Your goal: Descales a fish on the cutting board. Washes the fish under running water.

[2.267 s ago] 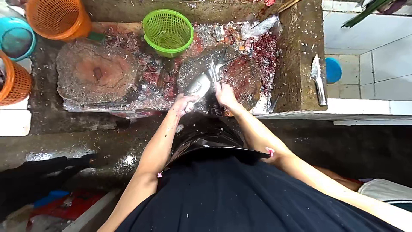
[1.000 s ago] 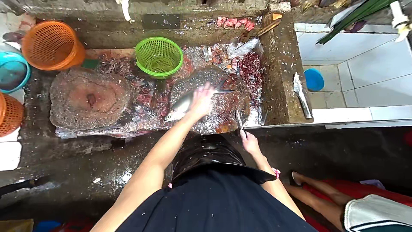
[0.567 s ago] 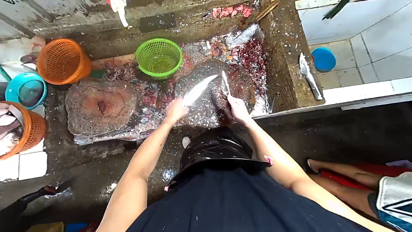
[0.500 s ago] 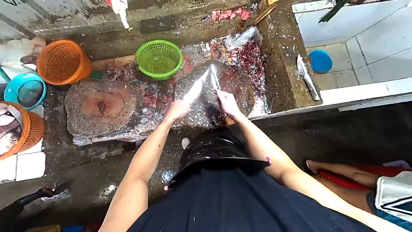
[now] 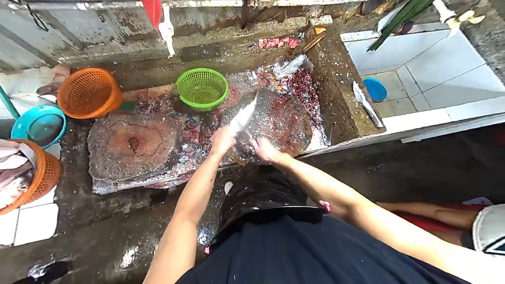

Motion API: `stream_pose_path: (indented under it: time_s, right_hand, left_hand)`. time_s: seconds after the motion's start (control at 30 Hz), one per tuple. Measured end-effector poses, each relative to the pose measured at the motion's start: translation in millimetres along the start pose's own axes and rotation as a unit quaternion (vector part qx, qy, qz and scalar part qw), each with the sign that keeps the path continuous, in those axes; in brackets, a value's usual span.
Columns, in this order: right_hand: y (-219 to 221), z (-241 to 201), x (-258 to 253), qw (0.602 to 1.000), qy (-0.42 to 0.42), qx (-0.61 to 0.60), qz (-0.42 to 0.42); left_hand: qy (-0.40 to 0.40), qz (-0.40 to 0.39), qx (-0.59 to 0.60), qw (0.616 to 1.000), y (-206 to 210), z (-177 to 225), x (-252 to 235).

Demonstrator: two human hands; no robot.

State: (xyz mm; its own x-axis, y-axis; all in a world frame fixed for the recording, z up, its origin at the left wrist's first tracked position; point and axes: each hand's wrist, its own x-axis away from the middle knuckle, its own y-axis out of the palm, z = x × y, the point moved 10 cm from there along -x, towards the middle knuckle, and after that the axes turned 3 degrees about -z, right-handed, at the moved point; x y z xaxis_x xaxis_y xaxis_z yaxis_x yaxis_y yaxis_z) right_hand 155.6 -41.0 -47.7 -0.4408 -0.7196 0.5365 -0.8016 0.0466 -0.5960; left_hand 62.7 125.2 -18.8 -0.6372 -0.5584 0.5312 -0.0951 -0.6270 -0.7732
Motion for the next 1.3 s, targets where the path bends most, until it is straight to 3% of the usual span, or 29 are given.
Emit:
stream_pose_path:
  time_s: [0.1, 0.23, 0.33, 0.4, 0.5, 0.57, 0.63, 0.7, 0.83, 1.0, 1.07, 1.13, 1.23, 1.3]
  right_hand:
    - [-8, -7, 16, 0.996, 0.015, 0.077, -0.052]
    - [-41, -8, -17, 0.995, 0.07, -0.035, 0.055]
    - [-9, -20, 9, 0.998, 0.055, -0.02, -0.006]
    - [-16, -32, 18, 0.997, 0.035, 0.031, -0.055]
    - [-54, -20, -13, 0.997, 0.052, -0.043, 0.03]
    - [-45, -11, -10, 0.992, 0.085, -0.079, 0.044]
    - [-26, -20, 13, 0.997, 0.063, -0.048, -0.02]
    - [-37, -20, 18, 0.994, 0.061, -0.017, -0.092]
    - [-68, 10, -16, 0.993, 0.103, -0.05, -0.019]
    - [-67, 5, 6, 0.988, 0.061, -0.01, -0.139]
    - [-80, 15, -13, 0.994, 0.063, -0.03, -0.083]
    - [-60, 11, -2, 0.995, 0.057, -0.028, -0.077]
    - [-51, -2, 11, 0.988, 0.017, 0.02, -0.152]
    - [-64, 5, -17, 0.988, -0.013, 0.014, -0.153]
  left_hand:
    - [0.005, 0.0, -0.016, 1.0, -3, -10, -11]
    - [0.025, 0.011, -0.08, 0.996, -7, 7, -8]
    - [0.024, 0.024, -0.11, 0.993, -11, 17, -2]
    - [0.023, 0.029, -0.104, 0.994, -14, 18, -1]
    - [0.011, 0.033, -0.098, 0.995, -11, 26, 1]
    - [-0.003, 0.042, -0.104, 0.994, -10, 35, 4]
    - [-0.015, 0.044, -0.112, 0.993, -11, 36, 4]
    - [-0.021, 0.036, -0.12, 0.992, -7, 36, 4]
    - [-0.04, 0.037, -0.127, 0.99, -3, 46, 11]
    - [-0.071, 0.032, -0.116, 0.99, -5, 47, 11]
    - [-0.083, 0.027, -0.113, 0.99, -4, 52, 9]
    - [-0.09, 0.023, -0.106, 0.99, -2, 56, 10]
    - [-0.082, 0.006, -0.071, 0.994, 0, 37, 2]
    - [-0.074, -0.023, -0.023, 0.997, 8, 24, -12]
